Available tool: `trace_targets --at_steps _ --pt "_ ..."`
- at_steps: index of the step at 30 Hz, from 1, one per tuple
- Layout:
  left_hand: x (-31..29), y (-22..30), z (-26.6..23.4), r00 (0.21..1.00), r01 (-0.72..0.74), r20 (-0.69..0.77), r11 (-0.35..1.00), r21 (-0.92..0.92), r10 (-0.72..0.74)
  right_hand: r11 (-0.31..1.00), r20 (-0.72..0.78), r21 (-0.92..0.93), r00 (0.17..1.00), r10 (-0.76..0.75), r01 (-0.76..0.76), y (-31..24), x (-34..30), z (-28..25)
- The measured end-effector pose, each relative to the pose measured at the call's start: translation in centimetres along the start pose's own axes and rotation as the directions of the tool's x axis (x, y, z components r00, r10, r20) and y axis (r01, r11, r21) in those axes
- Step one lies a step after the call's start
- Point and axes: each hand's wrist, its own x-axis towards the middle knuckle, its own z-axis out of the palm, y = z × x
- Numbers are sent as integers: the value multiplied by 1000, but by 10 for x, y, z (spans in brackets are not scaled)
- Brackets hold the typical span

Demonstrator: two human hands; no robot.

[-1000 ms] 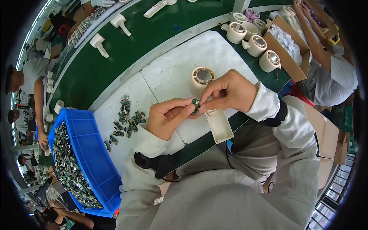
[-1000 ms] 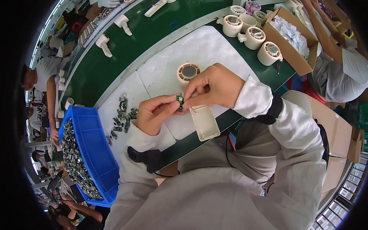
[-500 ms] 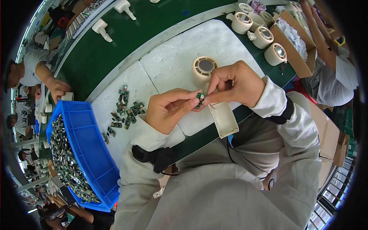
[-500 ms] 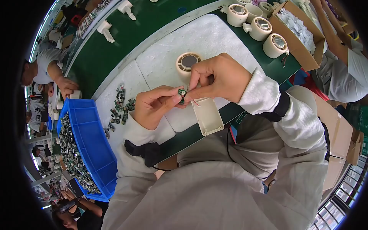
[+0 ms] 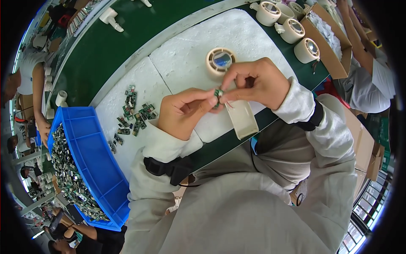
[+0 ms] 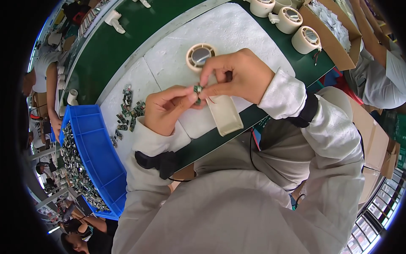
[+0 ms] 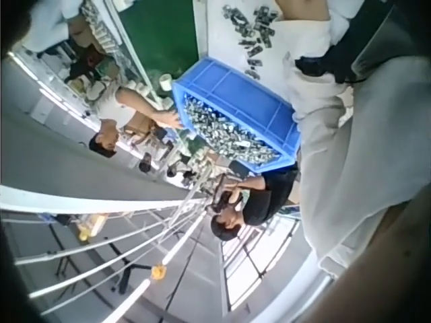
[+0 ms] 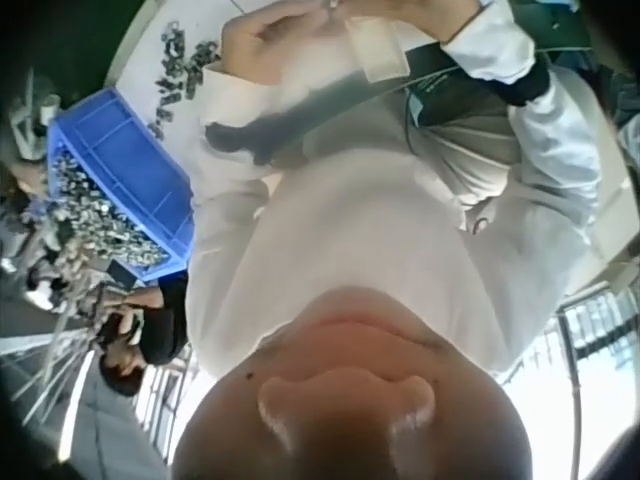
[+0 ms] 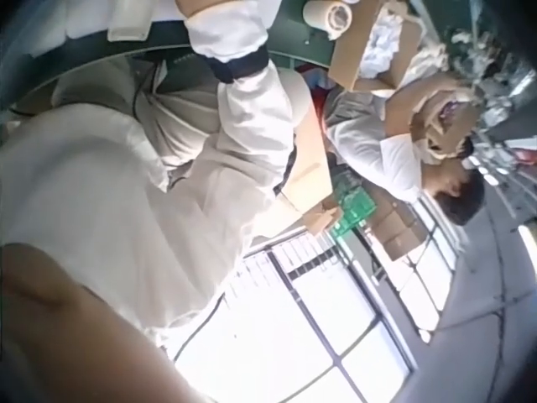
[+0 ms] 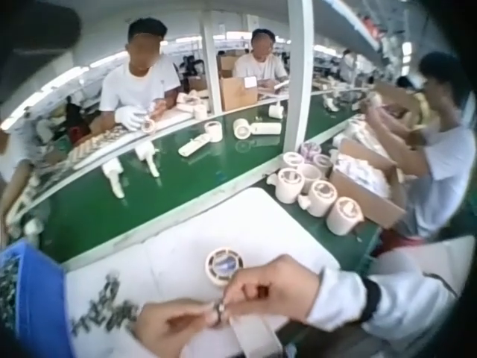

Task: Assembling small electronic components into plastic housings on a production line.

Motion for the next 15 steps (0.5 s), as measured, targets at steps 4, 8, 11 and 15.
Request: trace_targets --at_steps 4,8,11,15 --pt "2 -3 4 980 -64 -181 992 107 83 990 -33 -102 994 -103 100 -7 4 4" --pt "4 -5 2 978 -2 -206 998 56 13 902 47 -297 948 -314 313 -8 -2 7" --pt "5 -3 2 977 -3 -211 999 50 14 819 74 -466 937 -342 336 -7 -2 8" --pt "5 -2 2 978 14 -206 999 46 -4 723 84 -593 920 -383 355 -9 -6 14"
